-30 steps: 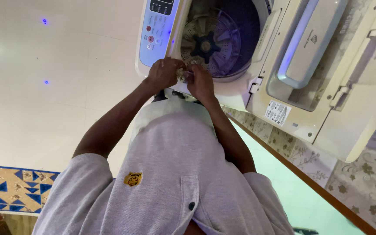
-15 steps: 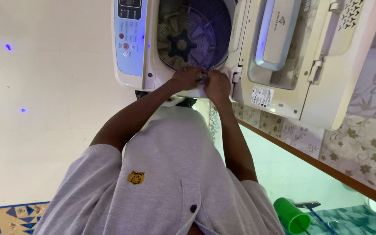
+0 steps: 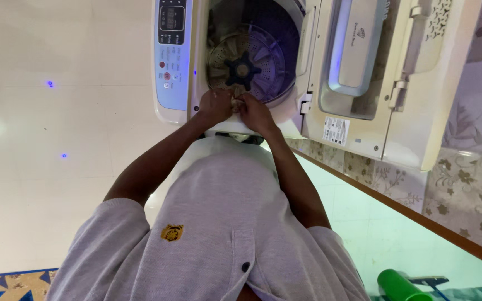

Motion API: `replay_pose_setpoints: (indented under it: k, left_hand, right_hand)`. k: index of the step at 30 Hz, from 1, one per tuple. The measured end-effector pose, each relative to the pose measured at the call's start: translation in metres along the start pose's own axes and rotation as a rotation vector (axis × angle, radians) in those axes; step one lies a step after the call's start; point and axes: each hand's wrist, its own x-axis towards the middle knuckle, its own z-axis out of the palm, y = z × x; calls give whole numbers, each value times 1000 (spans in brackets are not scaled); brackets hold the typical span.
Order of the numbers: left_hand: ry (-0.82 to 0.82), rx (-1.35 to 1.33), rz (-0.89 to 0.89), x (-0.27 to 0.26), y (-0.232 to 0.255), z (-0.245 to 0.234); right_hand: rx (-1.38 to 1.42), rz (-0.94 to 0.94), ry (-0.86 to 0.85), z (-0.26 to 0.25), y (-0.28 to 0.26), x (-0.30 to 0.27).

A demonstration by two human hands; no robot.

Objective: The person wipes the exterior surfaces, control panel, and lid of a washing machine with a cloth, then opens the lid to wipe the inner rim and interior before placing the cloth inside.

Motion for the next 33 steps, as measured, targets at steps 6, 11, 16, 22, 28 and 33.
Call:
replay_pose_setpoints:
  k: [6,11,16,22,28,33]
  left_hand:
    - [9,-210,125,40,63,50]
    - [-56,-344,68,34,72,43]
    - [47,-301,120,-3,32,11]
    - [117,-273,38,-59,0,-43]
    - [304,-301,196,-71,-13,-44]
    - [431,-362,310,-69,-12,-41]
  right_hand:
    - [-395,123,-120,-70,21,-15]
    - [-391,-20,10,-65,29,-25]
    - [-82,-35,19,-34,23,-18]
    - [159,-116,8,1,-21,-17]
    - [217,-177,167,3,-46,-31]
    - [22,-207,337,8,-69,-38]
